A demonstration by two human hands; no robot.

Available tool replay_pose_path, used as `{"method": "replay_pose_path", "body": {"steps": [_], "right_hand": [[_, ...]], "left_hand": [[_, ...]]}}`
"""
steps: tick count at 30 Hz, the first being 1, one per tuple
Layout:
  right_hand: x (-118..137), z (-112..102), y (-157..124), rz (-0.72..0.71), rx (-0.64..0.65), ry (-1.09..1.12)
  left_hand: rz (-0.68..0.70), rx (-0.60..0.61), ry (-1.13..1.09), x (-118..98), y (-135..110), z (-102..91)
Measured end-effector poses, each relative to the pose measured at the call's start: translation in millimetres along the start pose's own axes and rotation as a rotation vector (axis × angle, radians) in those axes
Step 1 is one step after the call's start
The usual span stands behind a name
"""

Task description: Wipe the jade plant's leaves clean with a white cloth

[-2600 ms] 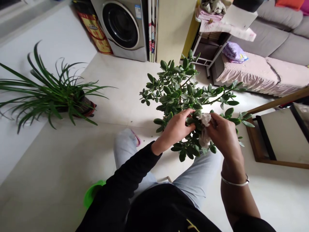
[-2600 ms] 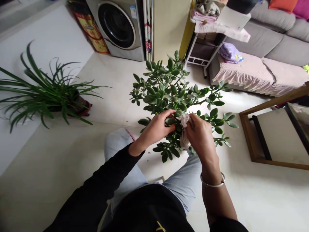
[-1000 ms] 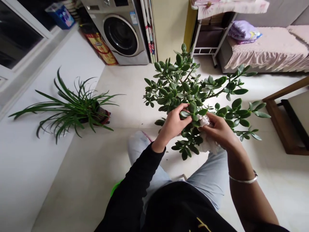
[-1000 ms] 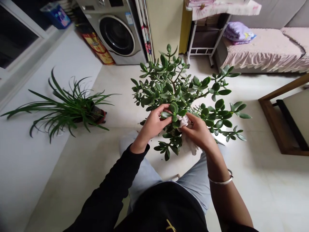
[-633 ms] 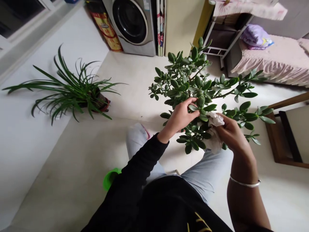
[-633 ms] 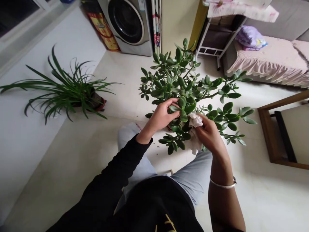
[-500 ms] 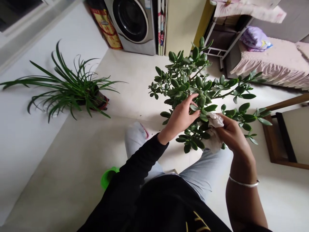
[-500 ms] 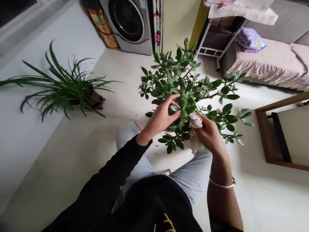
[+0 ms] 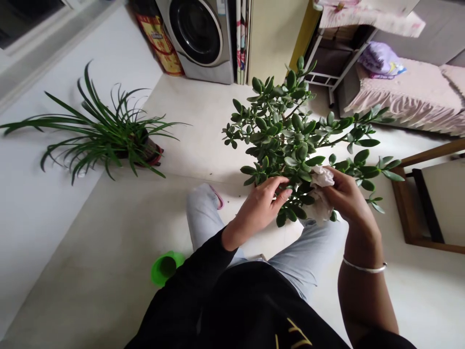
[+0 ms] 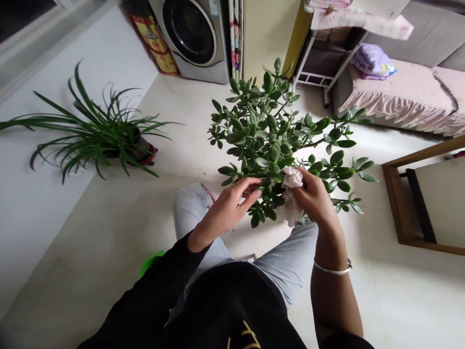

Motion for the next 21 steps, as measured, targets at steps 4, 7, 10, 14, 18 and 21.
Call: {"method": "replay_pose_path", "body": {"steps": [4,7,10,14,18,21], "right_hand": [[-2,1,0,-0.006,0.008,0.014],[-1,2,0,-0.024,0.027,0.024],[-1,3,-1,-0.032,0.032,0.009],[-2,2,-1,-0.042,0.007,-0.035],[-2,3,1,-0.036,0.067,0.001],[-1,3,3,-0.024,0.081,-0.007]], "left_hand": [[-0.114,0.026,-0.171,8,-9,5.0],[-0.161,0.066,-0.326,15,-10,11.5],[-0.128,0.098,-0.477,18,-3,16.9],[-0.095,0.175,-0.631,20,4,21.9],[-0.035,0.170,-0.697,27,5,22.2],[-0.072,0.150,-0.769,36,4,23.1]]}}
Point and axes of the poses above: each hand's wrist, its own y-axis towards the middle knuckle, its own z-axis out of the palm, x = y × z, the point moved 4 cm from there along y, towards the middle knuckle, and after that the axes turned 13 degrees about z, right-handed, at the moved point
